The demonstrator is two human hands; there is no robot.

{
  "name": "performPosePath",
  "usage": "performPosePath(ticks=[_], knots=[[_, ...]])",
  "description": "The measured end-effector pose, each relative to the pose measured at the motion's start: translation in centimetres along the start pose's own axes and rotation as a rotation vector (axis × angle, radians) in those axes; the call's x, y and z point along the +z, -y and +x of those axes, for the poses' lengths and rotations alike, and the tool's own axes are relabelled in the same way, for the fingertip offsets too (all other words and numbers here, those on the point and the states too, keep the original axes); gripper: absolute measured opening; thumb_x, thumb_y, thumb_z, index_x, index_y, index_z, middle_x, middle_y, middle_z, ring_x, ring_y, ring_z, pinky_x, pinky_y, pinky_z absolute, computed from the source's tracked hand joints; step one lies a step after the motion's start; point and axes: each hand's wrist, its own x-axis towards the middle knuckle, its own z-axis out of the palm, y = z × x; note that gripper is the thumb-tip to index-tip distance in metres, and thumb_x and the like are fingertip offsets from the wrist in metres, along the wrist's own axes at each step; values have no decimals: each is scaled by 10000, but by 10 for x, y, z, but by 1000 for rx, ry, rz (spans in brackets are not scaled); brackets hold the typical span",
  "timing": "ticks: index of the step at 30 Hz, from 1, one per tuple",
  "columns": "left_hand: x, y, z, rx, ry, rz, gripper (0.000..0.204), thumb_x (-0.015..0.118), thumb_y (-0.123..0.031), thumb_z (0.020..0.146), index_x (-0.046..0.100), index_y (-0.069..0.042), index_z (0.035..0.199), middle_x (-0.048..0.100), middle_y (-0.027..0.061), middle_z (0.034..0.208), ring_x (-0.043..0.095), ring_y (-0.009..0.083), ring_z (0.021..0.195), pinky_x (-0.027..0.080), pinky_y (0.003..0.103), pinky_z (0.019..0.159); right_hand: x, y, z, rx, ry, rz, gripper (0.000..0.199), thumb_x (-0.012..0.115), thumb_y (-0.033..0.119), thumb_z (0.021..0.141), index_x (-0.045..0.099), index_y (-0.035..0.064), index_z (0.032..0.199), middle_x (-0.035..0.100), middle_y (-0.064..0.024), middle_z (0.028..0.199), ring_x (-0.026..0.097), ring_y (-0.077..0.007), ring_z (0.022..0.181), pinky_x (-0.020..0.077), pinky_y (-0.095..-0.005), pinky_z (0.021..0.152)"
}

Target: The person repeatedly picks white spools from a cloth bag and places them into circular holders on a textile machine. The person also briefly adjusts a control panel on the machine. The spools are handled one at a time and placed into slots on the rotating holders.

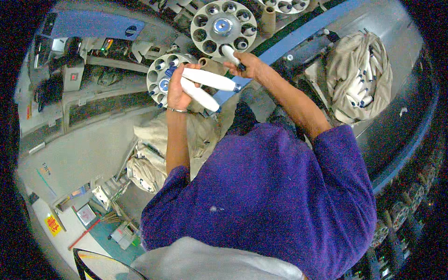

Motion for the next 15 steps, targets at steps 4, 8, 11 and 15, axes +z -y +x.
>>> performPosePath(ticks=[4, 8, 11, 15], knots=[[-10, -5, 4, 39, 71, -60, 327, 529, -283, 918, 608, 15, 1028, 651, 177, 1060, 615, 181, 796, 491, 282, 594, 24, -24, -12, -267, 423, -561, 580, 380, 504, 974, 533, -7, 1201, 637, -66, 957, 586, -128, 767, 489, -289, 692], [-13, -19, 9, 59, 164, -66, 251, 579, -181, 890, 602, 13, 1047, 648, 181, 1077, 624, 170, 809, 486, 260, 570, 55, -42, -47, -619, 444, -1101, 492, 533, 481, 917, 593, 67, 1176, 611, -47, 805, 569, -122, 646, 491, -282, 586], [-34, -39, 11, 141, -13, 7, 138, 631, -83, 847, 637, 2, 955, 678, 178, 936, 627, 164, 718, 477, 244, 543, 81, -43, -54, -773, 239, -1334, 442, 621, 385, 869, 587, 50, 1155, 636, -119, 871, 616, -238, 664, 504, -348, 617], [-80, -76, 15, 221, -102, -116, 124, 690, -103, 829, 624, -37, 910, 639, 84, 805, 569, 139, 652, 459, 257, 544, 104, -49, -47, -1114, 148, -1540, 416, 685, 270, 799, 586, 45, 1135, 629, -180, 993, 614, -373, 836, 496, -411, 727]])
